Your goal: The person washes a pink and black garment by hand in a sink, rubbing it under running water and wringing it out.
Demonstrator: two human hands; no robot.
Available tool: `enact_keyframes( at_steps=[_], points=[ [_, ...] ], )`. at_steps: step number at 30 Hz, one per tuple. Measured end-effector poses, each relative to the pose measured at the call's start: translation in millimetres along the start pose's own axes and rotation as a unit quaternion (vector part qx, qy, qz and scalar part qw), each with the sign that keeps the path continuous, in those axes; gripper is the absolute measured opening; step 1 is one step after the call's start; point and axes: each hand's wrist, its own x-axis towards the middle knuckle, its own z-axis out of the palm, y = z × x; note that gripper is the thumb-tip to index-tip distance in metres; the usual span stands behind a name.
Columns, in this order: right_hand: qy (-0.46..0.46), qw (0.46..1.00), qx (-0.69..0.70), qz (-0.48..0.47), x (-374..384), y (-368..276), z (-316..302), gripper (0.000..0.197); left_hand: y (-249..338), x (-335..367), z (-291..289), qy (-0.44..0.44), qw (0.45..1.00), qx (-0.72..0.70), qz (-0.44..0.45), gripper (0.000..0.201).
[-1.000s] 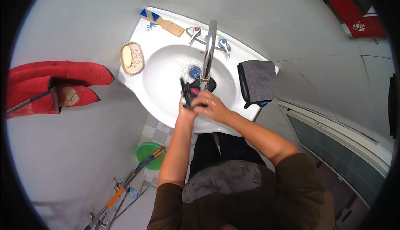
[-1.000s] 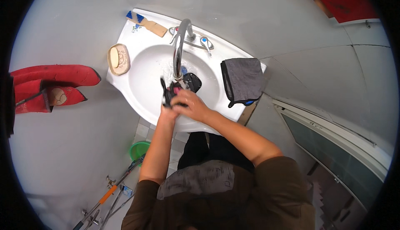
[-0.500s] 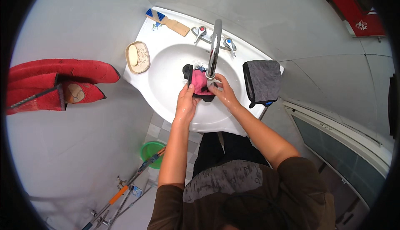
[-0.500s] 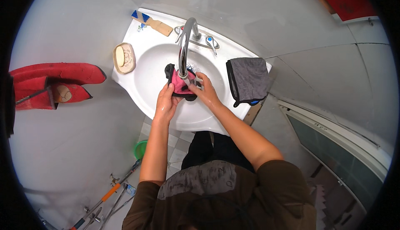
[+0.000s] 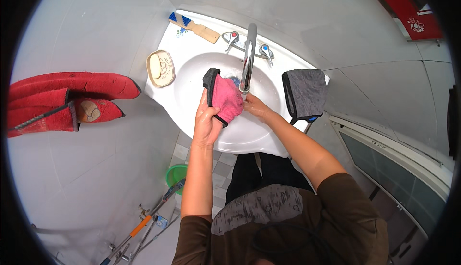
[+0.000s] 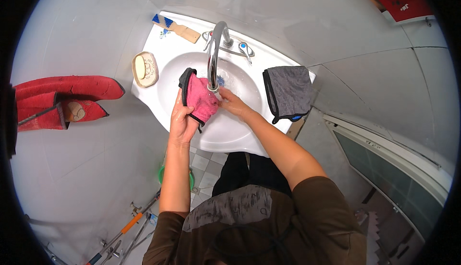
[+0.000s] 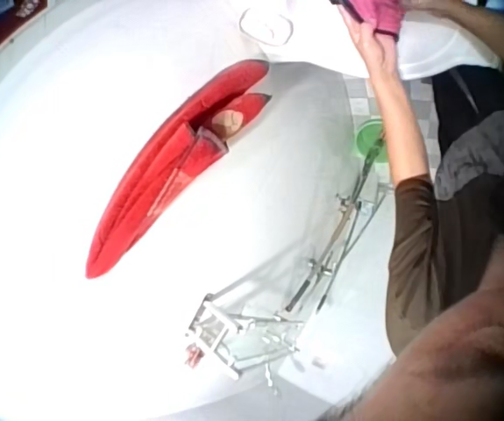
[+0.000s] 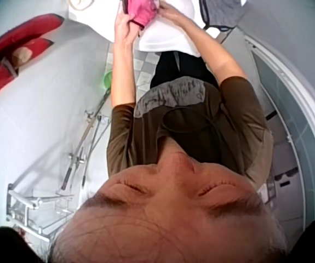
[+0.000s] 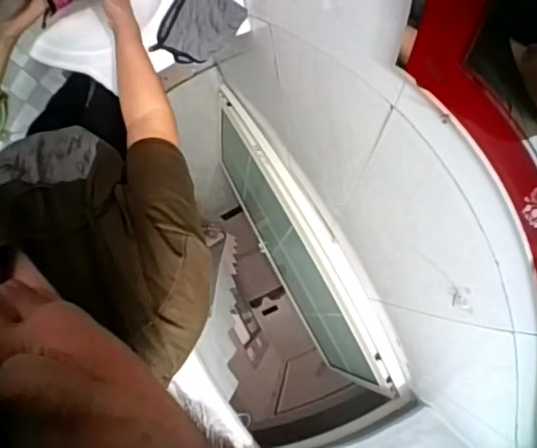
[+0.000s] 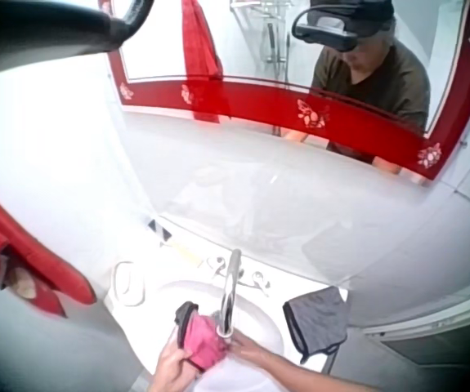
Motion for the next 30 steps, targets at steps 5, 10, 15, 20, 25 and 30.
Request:
enact_keyframes(
  at_steps=[5, 10, 15, 20, 25, 30],
  points=[
    [0.077, 0.959, 0.272, -0.03, 0, 3, -15, 0.015, 8, 13, -33, 0.092, 0.995, 0.022, -0.003, 0.054],
    [0.141, 0.944, 0.263, -0.139, -14, -22, 0, 0.014, -34, 22, -69, 0.278, 0.921, 0.155, -0.223, 0.03],
    [0.099, 0.911, -0.168, -0.363, -44, -40, 63, 0.02, -88, 43, -118, 0.127, 0.968, -0.103, -0.193, 0.042],
    [0.074, 0.821, -0.329, -0.46, -61, -43, 78, 0.015, -61, 30, -43, 0.105, 0.96, -0.136, -0.222, 0.033],
    [0.246, 0.876, -0.35, -0.221, 23, -6, 16, 0.031, -76, 36, -20, 0.254, 0.955, -0.066, -0.138, 0.025],
    [0.233, 0.965, -0.12, -0.031, 34, 8, -18, 0.03, -78, 53, -37, 0.27, 0.955, -0.077, -0.095, 0.024]
  ],
)
